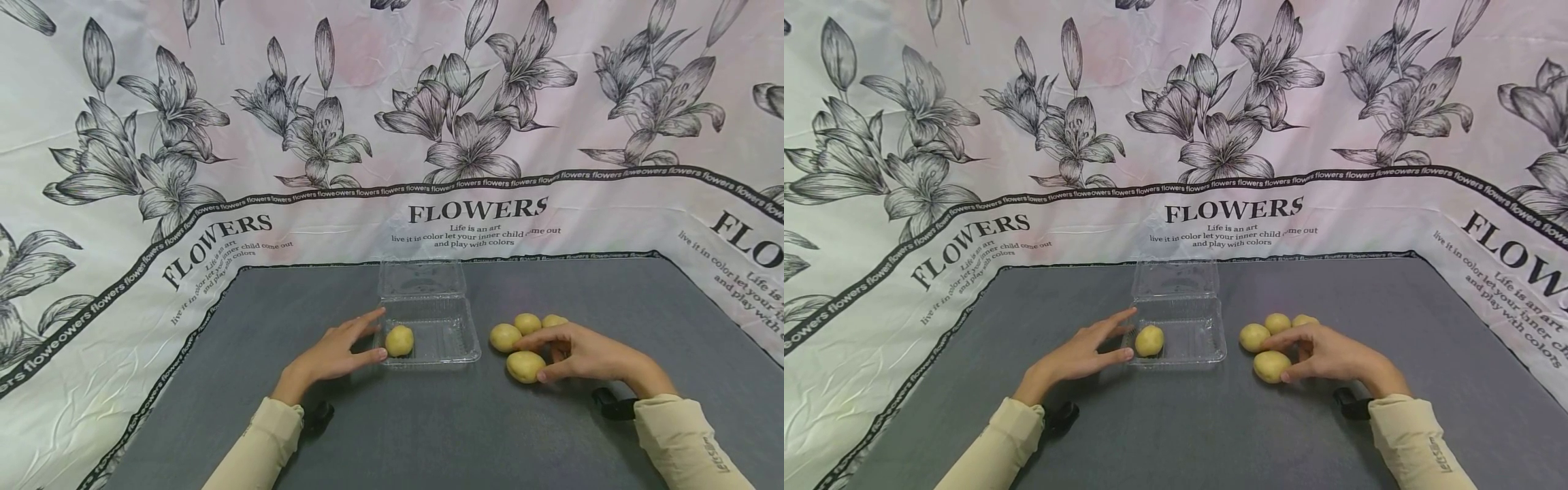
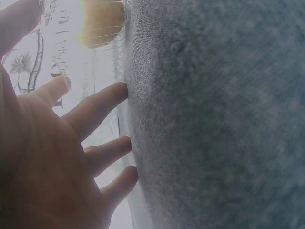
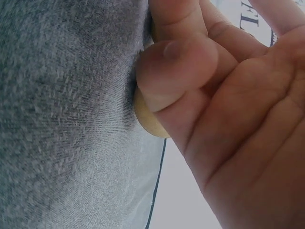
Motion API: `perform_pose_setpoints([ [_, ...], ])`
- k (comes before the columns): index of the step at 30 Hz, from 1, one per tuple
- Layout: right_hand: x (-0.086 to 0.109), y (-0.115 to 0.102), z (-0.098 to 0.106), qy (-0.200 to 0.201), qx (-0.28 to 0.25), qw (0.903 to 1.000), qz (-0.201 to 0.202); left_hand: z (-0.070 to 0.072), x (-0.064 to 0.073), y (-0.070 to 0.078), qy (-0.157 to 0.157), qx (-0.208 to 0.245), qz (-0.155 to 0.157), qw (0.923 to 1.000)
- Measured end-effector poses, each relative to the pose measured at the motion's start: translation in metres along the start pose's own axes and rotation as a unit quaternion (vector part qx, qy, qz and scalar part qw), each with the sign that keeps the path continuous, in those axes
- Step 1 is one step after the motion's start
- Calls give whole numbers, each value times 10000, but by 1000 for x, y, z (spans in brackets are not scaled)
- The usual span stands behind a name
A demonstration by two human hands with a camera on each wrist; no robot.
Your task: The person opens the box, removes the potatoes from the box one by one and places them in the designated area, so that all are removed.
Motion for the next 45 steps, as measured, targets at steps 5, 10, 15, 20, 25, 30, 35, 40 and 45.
perform_pose_setpoints([
  [5,1,-1,1,39,7,10000,-11,0,0,0,-1,-9,4,10000],
  [10,1,-4,2,102,129,9999,-28,0,0,0,-15,-1,-18,10000],
  [15,1,-6,4,187,194,9995,-143,1,0,0,-29,-3,11,10000],
  [20,0,-9,8,300,310,9990,-112,1,-1,1,-12,-36,51,10000],
  [25,-3,-12,10,480,471,9976,-166,1,-1,1,-24,-49,91,9999],
  [30,-8,-16,10,792,705,9943,-147,1,0,1,-26,-47,107,9999],
  [35,-13,-19,8,1152,861,9896,27,1,0,1,-26,-51,85,9999],
  [40,-17,-22,4,1353,859,9866,292,1,0,0,-35,-60,86,9999],
  [45,-20,-25,0,1436,817,9850,501,1,0,0,-24,-67,67,10000],
])
Point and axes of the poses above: each hand's wrist, its own x-axis away from the middle knuckle, its own z-axis out of the back of the hand, y = z × x, the point moved 3 cm from there along -x, towards the middle knuckle, and after that the axes turned 2 degrees about -z, right-handed, at the moved point
